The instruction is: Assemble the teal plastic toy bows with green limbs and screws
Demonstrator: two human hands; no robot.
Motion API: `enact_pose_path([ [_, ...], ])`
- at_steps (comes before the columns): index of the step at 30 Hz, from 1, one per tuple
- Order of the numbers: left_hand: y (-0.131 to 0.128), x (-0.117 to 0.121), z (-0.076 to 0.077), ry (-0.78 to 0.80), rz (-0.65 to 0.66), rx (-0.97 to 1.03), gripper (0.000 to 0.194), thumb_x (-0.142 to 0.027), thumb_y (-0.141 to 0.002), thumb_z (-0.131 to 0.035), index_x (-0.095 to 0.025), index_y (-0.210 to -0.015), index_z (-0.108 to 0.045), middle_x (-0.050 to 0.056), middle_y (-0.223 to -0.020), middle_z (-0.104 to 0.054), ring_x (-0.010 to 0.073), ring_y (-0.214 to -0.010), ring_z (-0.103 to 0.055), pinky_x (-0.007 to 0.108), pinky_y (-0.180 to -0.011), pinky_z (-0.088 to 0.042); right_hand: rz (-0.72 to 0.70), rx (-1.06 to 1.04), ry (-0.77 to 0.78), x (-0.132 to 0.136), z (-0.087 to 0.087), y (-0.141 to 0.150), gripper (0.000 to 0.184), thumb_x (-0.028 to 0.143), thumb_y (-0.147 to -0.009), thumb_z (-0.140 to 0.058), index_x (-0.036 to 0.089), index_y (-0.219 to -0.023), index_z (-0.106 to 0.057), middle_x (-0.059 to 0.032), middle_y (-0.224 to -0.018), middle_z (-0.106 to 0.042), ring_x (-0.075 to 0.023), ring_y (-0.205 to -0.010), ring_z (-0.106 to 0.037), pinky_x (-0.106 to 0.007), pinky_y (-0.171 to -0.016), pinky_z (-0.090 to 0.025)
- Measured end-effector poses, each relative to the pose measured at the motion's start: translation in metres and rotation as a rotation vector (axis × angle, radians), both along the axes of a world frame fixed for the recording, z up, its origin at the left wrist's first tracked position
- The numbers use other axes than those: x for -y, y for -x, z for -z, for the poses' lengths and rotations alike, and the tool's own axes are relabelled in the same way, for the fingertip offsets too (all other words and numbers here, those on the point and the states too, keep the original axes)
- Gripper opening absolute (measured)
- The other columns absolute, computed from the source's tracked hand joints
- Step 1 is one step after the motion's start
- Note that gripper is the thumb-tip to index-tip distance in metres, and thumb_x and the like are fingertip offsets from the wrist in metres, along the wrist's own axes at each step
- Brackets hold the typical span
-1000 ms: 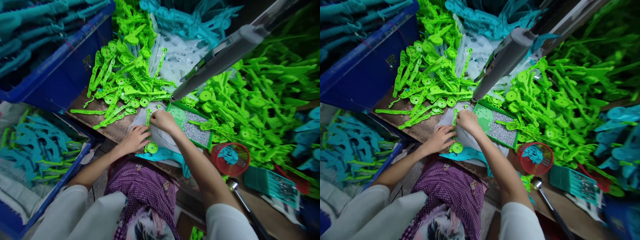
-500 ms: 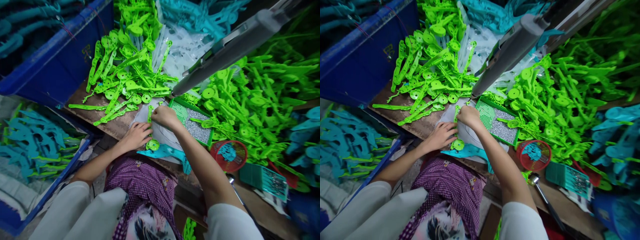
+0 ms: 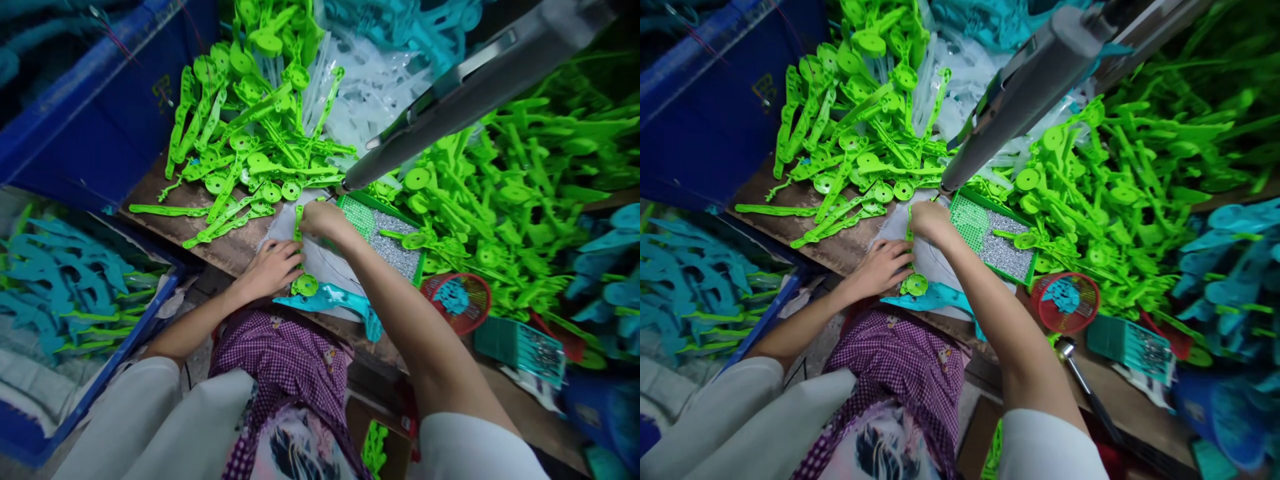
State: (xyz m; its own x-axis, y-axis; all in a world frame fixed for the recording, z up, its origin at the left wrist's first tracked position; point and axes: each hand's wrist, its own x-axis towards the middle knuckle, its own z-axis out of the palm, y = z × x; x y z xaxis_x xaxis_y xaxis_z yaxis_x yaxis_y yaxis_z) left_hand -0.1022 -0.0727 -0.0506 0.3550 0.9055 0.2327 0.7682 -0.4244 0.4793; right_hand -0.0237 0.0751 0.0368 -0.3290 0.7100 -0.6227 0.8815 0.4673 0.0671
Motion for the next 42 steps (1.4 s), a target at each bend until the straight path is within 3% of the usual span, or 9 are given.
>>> enact_pose_path([
  [6,0.001,0.000,-0.003,0.010,-0.011,-0.027,0.028,-0.035,-0.098,-0.046,-0.020,-0.117,-0.060,0.010,-0.133,-0.057,0.0251,-0.123,-0.051,0.041,-0.099,-0.034,0.014,0.030,0.009,-0.002,0.000,0.007,0.043,0.010,-0.069,-0.065,0.009,-0.112,-0.070,-0.0192,-0.097,-0.074,-0.0304,-0.102,-0.068,-0.035,-0.085,-0.051],
  [11,0.000,0.001,-0.002,0.009,-0.024,-0.014,0.028,-0.035,-0.097,-0.048,-0.019,-0.117,-0.060,0.010,-0.133,-0.057,0.0247,-0.120,-0.053,0.041,-0.100,-0.033,0.052,-0.037,-0.043,0.011,-0.005,-0.004,0.037,0.018,-0.080,-0.056,0.008,-0.113,-0.069,-0.0208,-0.102,-0.073,-0.0299,-0.103,-0.067,-0.035,-0.082,-0.050],
  [18,-0.001,0.002,-0.004,0.030,-0.042,0.014,0.028,-0.035,-0.096,-0.050,-0.019,-0.118,-0.060,0.010,-0.134,-0.057,0.0249,-0.121,-0.053,0.041,-0.100,-0.034,0.061,-0.368,-0.116,0.023,0.002,-0.035,0.026,0.025,-0.085,-0.054,0.012,-0.100,-0.071,-0.0140,-0.092,-0.074,-0.0223,-0.088,-0.066,-0.030,-0.077,-0.045],
  [24,-0.001,0.003,-0.005,0.026,-0.022,0.034,0.028,-0.034,-0.096,-0.049,-0.020,-0.119,-0.058,0.010,-0.135,-0.056,0.0247,-0.126,-0.050,0.042,-0.102,-0.035,0.136,-0.474,-0.302,0.054,0.008,-0.053,0.028,0.030,-0.092,-0.047,0.018,-0.103,-0.069,-0.0117,-0.102,-0.073,-0.0230,-0.088,-0.066,-0.031,-0.074,-0.042],
  [29,-0.001,0.004,-0.004,0.017,-0.071,0.118,0.036,-0.034,-0.094,-0.054,-0.015,-0.124,-0.049,0.013,-0.129,-0.059,0.0259,-0.122,-0.053,0.043,-0.101,-0.041,0.163,-0.550,-0.408,0.079,0.025,-0.058,0.035,0.037,-0.098,-0.038,0.018,-0.107,-0.066,-0.0107,-0.105,-0.072,-0.0222,-0.087,-0.065,-0.030,-0.071,-0.038],
  [37,0.000,0.001,-0.003,0.084,-0.150,0.381,0.021,-0.014,-0.093,-0.047,-0.018,-0.114,-0.047,0.009,-0.109,-0.062,0.0214,-0.107,-0.061,0.038,-0.094,-0.052,-0.066,-0.544,-0.502,0.092,0.052,-0.057,0.033,0.028,-0.100,-0.034,0.020,-0.104,-0.065,-0.0070,-0.093,-0.071,-0.0189,-0.082,-0.061,-0.032,-0.082,-0.033],
  [42,0.002,-0.010,-0.002,-0.012,-0.285,0.340,0.031,-0.012,-0.095,-0.039,-0.017,-0.123,-0.050,0.012,-0.123,-0.052,0.0215,-0.117,-0.054,0.040,-0.104,-0.046,-0.163,-0.401,-0.485,0.094,0.053,-0.054,0.032,0.023,-0.099,-0.034,0.018,-0.109,-0.063,-0.0082,-0.092,-0.070,-0.0202,-0.081,-0.061,-0.035,-0.085,-0.030],
])
